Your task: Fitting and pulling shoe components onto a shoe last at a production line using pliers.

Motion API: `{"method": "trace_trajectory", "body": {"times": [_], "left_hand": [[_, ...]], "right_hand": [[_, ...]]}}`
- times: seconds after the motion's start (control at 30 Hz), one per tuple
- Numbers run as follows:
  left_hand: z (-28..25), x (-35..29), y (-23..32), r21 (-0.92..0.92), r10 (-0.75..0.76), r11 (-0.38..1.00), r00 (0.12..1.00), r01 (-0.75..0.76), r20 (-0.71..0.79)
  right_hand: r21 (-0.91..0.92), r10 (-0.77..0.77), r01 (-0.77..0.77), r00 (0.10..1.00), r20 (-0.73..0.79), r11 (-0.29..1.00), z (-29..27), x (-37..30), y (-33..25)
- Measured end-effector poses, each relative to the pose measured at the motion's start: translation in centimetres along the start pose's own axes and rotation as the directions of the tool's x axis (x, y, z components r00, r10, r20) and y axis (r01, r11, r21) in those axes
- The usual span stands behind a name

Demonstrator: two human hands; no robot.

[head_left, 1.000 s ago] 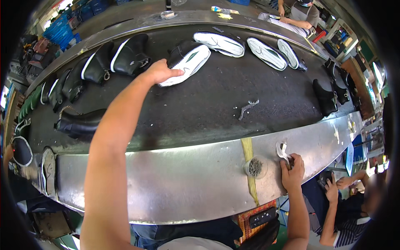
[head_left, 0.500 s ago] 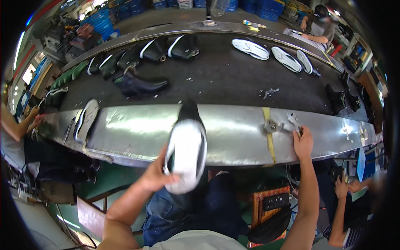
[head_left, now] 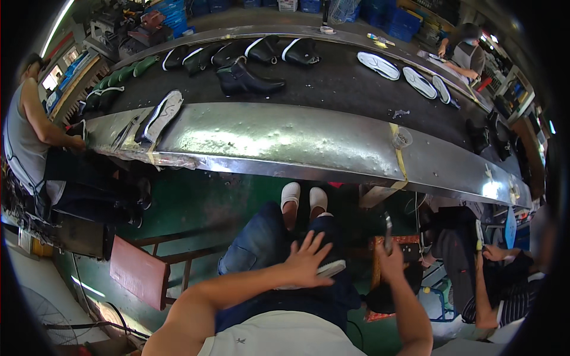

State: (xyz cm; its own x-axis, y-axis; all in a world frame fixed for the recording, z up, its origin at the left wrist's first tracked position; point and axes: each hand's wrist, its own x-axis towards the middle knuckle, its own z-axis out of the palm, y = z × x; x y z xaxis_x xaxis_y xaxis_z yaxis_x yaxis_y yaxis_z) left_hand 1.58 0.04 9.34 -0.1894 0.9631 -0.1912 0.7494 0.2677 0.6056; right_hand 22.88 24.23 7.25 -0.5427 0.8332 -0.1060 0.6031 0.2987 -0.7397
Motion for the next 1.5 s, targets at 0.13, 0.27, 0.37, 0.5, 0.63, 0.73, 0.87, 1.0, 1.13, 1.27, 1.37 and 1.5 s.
{"method": "trace_trajectory", "body": {"times": [0.13, 0.27, 0.37, 0.5, 0.63, 0.73, 0.87, 1.0, 1.13, 1.27, 1.37, 1.5], "left_hand": [[-0.4, 6.5, 1.7, 0.061, -0.122, 0.992, 0.969, 0.112, 0.214], [-0.4, 7.4, -1.9, -0.219, -0.07, 0.969, 0.977, 0.114, 0.199], [-2.8, 4.3, -7.0, -0.444, 0.227, 0.849, 0.957, -0.286, -0.182], [-7.6, -2.3, -7.4, -0.467, 0.047, 0.821, 0.854, -0.328, -0.518], [-7.0, -5.5, -9.4, -0.6, -0.184, 0.75, 0.784, -0.278, -0.593], [-6.6, -6.8, -10.8, -0.694, -0.298, 0.668, 0.757, -0.27, -0.581], [-6.9, -8.2, -12.2, -0.73, -0.296, 0.637, 0.796, -0.248, -0.528], [-7.0, -8.4, -13.9, -0.711, -0.224, 0.676, 0.864, -0.195, -0.451], [-7.2, -7.8, -15.6, -0.768, -0.239, 0.629, 0.911, -0.117, -0.335], [-7.4, -7.2, -16.5, -0.855, -0.235, 0.488, 0.917, -0.175, -0.322], [-7.0, -7.5, -17.7, -0.872, -0.261, 0.438, 0.897, -0.218, -0.356], [-7.8, -7.1, -18.3, -0.909, -0.347, 0.382, 0.886, -0.166, -0.308]], "right_hand": [[0.264, 0.227, -0.363, 0.873, 0.431, 0.894, 1.6, -4.3, 0.3], [0.52, 0.086, -0.379, 0.861, 0.501, 0.765, 1.2, -6.4, -1.9], [0.417, -0.005, -0.252, 0.851, 0.525, 0.873, 0.6, -7.5, -5.6], [0.223, -0.195, 0.068, 0.76, 0.62, 0.973, 1.1, -8.9, -11.4], [0.225, -0.358, 0.287, 0.601, 0.714, 0.931, 4.5, -8.0, -14.6], [0.387, -0.474, 0.275, 0.555, 0.683, 0.88, 7.4, -7.3, -16.5], [0.33, -0.34, 0.108, 0.468, 0.815, 0.938, 10.1, -5.5, -18.3], [0.231, -0.194, -0.067, 0.356, 0.914, 0.971, 11.1, -3.2, -19.5], [0.184, -0.113, -0.307, 0.233, 0.966, 0.934, 11.4, -0.4, -22.0], [0.06, -0.037, -0.081, 0.265, 0.964, 0.995, 13.0, 0.5, -22.2], [0.276, -0.446, 0.379, 0.498, 0.743, 0.883, 16.7, -0.4, -19.1], [0.246, -0.554, 0.514, 0.619, 0.558, 0.822, 20.2, -0.9, -17.7]]}}
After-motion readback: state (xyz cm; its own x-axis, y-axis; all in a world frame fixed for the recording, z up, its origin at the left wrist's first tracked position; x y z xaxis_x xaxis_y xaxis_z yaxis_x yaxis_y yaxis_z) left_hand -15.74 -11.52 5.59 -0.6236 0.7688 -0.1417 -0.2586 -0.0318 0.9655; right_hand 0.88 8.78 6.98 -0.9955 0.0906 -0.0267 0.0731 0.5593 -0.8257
